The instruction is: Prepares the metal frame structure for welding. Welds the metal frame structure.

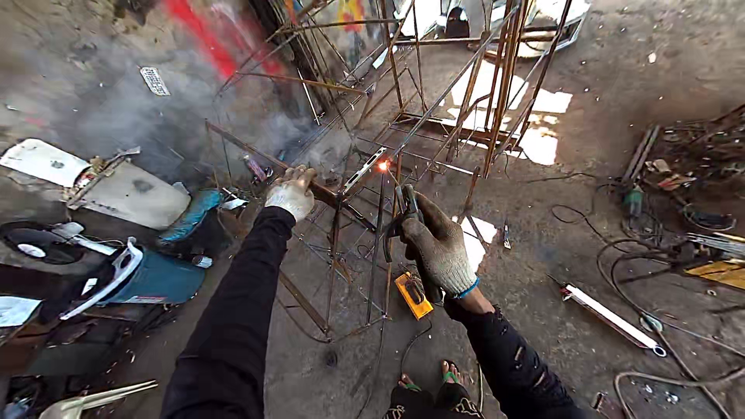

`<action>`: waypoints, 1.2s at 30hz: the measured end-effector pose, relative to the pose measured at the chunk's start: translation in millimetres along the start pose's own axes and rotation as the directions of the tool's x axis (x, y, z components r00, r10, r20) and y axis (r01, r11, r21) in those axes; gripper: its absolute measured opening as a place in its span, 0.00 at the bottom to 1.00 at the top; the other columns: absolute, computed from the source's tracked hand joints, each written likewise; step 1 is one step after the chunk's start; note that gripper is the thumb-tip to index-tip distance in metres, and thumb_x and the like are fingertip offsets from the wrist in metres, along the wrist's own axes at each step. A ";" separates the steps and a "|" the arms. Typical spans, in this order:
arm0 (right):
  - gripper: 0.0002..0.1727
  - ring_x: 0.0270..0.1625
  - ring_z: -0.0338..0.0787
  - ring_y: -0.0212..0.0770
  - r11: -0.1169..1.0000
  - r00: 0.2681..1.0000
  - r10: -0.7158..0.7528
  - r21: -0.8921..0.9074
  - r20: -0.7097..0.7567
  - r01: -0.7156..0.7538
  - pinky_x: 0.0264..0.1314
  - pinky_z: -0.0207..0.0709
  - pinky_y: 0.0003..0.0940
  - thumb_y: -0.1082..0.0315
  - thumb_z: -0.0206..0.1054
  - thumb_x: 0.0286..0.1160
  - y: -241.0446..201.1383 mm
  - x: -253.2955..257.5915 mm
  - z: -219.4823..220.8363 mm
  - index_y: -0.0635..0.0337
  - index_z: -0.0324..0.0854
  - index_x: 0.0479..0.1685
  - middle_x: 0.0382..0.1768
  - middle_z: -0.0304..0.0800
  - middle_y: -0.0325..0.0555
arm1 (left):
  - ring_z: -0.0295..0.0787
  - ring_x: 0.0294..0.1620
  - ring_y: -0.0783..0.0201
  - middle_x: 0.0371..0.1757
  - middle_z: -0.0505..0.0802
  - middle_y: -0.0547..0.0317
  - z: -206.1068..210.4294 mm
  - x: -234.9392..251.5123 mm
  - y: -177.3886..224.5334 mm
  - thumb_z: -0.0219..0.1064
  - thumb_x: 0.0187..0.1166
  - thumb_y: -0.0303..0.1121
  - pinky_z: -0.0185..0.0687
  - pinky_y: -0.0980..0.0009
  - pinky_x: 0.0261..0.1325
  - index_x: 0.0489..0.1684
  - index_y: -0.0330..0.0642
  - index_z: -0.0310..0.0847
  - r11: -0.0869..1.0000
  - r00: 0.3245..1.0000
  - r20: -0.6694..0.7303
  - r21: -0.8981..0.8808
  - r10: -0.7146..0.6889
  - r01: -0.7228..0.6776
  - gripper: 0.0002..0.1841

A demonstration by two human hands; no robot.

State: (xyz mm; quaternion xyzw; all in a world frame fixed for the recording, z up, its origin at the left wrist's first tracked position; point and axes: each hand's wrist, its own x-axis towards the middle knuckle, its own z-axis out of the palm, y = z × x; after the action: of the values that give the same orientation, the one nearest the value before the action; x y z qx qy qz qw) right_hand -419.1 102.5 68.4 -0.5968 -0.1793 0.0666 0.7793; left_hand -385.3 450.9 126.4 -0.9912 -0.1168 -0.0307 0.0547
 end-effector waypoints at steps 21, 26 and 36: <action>0.31 0.24 0.89 0.34 0.964 0.999 -0.038 -0.263 -0.004 0.036 0.27 0.87 0.37 0.49 0.67 0.79 5.9 4.5 2.6 0.44 0.77 0.83 0.32 0.94 0.37 | 0.65 0.89 0.41 0.86 0.75 0.46 2.4 0.3 -1.3 0.57 0.83 0.30 0.63 0.35 0.85 0.84 0.50 0.73 0.999 0.999 -0.032 -0.024 0.031 -0.032 0.27; 0.31 0.24 0.88 0.34 0.969 0.999 -0.038 -0.243 -0.007 0.036 0.26 0.86 0.36 0.49 0.65 0.81 2.3 4.3 4.0 0.45 0.76 0.84 0.32 0.94 0.37 | 0.68 0.87 0.40 0.86 0.75 0.47 -0.4 -1.8 1.1 0.59 0.83 0.31 0.64 0.33 0.83 0.84 0.50 0.73 0.999 1.000 -0.014 -0.046 0.000 -0.001 0.27; 0.28 0.24 0.89 0.36 0.983 0.999 -0.032 -0.181 -0.009 0.030 0.26 0.88 0.36 0.53 0.65 0.82 -0.7 6.3 1.4 0.49 0.78 0.80 0.32 0.94 0.40 | 0.69 0.87 0.40 0.85 0.76 0.45 1.7 -3.1 2.5 0.56 0.85 0.31 0.64 0.34 0.83 0.83 0.47 0.73 1.000 0.999 -0.032 -0.019 0.016 -0.017 0.25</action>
State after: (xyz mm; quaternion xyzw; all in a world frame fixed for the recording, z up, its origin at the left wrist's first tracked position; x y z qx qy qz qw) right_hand -413.8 105.6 70.7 -0.6627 -0.1892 0.0341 0.7238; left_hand -387.6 448.0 124.3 -0.9920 -0.1074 -0.0469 0.0473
